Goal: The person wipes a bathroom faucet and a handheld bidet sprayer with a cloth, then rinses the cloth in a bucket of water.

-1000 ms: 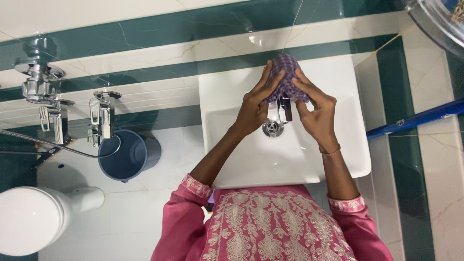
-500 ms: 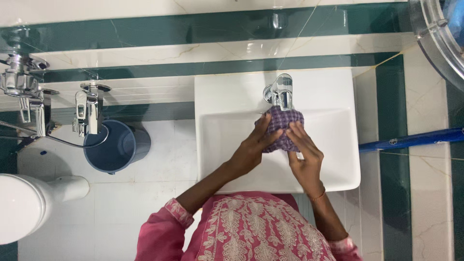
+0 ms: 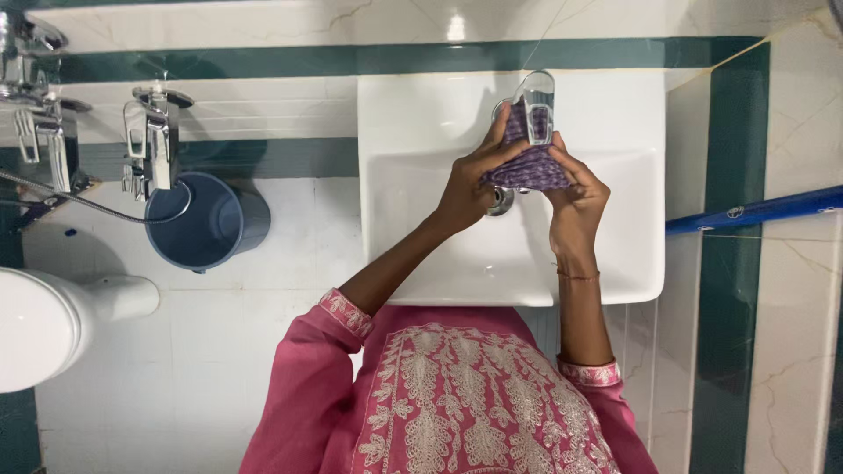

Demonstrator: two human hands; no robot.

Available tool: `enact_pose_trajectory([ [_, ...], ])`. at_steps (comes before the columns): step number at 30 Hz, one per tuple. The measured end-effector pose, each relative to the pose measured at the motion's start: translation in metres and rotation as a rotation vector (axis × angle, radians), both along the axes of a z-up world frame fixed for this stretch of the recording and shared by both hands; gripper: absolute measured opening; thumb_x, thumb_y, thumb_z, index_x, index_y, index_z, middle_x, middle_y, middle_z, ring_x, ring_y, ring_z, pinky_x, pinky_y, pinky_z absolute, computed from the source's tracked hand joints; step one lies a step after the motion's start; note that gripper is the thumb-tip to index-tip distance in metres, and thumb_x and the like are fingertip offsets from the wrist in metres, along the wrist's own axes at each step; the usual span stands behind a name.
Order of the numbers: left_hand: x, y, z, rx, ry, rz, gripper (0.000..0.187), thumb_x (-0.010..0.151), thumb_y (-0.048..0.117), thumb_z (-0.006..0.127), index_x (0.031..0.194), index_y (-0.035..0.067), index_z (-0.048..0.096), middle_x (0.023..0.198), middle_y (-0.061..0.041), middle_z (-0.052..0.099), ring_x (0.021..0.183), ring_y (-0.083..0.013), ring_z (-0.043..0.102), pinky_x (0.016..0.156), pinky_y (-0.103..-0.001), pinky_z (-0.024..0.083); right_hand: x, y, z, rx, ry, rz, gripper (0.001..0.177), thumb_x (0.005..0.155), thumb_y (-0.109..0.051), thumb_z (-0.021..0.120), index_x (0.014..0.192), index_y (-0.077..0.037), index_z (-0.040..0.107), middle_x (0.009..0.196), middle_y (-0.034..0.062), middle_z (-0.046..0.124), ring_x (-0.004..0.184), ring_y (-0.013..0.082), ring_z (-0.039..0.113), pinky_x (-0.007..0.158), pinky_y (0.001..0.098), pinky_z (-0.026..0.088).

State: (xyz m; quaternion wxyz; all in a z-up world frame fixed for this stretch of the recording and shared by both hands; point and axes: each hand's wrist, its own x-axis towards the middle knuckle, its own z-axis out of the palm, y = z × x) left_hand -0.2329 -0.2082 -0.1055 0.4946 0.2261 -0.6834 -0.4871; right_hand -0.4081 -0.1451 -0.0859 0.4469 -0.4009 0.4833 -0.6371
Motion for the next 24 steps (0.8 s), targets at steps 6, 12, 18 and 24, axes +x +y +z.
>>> enact_pose_trajectory([
  [6,0.003,0.059,0.012,0.074,-0.023,0.006,0.075,0.090,-0.020,0.053,0.151,0.023,0.052,0.175,-0.015,0.013,0.159,-0.0333,0.029,0.126,-0.038,0.037,0.033,0.060,0.020,0.102,0.131,-0.157,0.045,0.088,0.025,0.058,0.129,0.007,0.063,0.146,0.0244,0.059,0.129,0.0308,0.065,0.098,0.0394,0.062],
  [12,0.054,0.115,0.026,0.340,0.048,-0.078,0.084,0.081,-0.024,0.051,0.153,0.020,0.053,0.176,-0.017,0.024,0.159,-0.0366,0.036,0.124,-0.039,0.041,0.080,0.118,0.026,0.060,0.341,-0.077,0.053,0.087,0.025,0.059,0.137,0.008,0.060,0.141,0.0253,0.063,0.129,0.0301,0.065,0.103,0.0364,0.060],
  [18,0.156,0.140,0.080,0.421,-0.128,0.130,0.077,0.085,0.001,0.075,0.155,0.015,0.044,0.171,-0.024,0.024,0.150,-0.0365,0.044,0.115,-0.040,0.049,0.141,0.097,0.044,-0.007,0.634,0.173,0.052,0.084,0.015,0.062,0.135,0.005,0.064,0.130,0.0220,0.071,0.110,0.0254,0.073,0.086,0.0307,0.059],
  [24,0.246,0.157,0.104,0.254,-0.562,0.546,0.067,0.078,0.010,0.081,0.141,0.007,0.058,0.145,-0.022,0.059,0.123,-0.0333,0.067,0.104,-0.042,0.058,0.215,0.067,0.066,-0.291,0.834,0.493,0.046,0.084,0.002,0.071,0.129,0.000,0.067,0.122,0.0201,0.074,0.100,0.0261,0.076,0.082,0.0323,0.061],
])
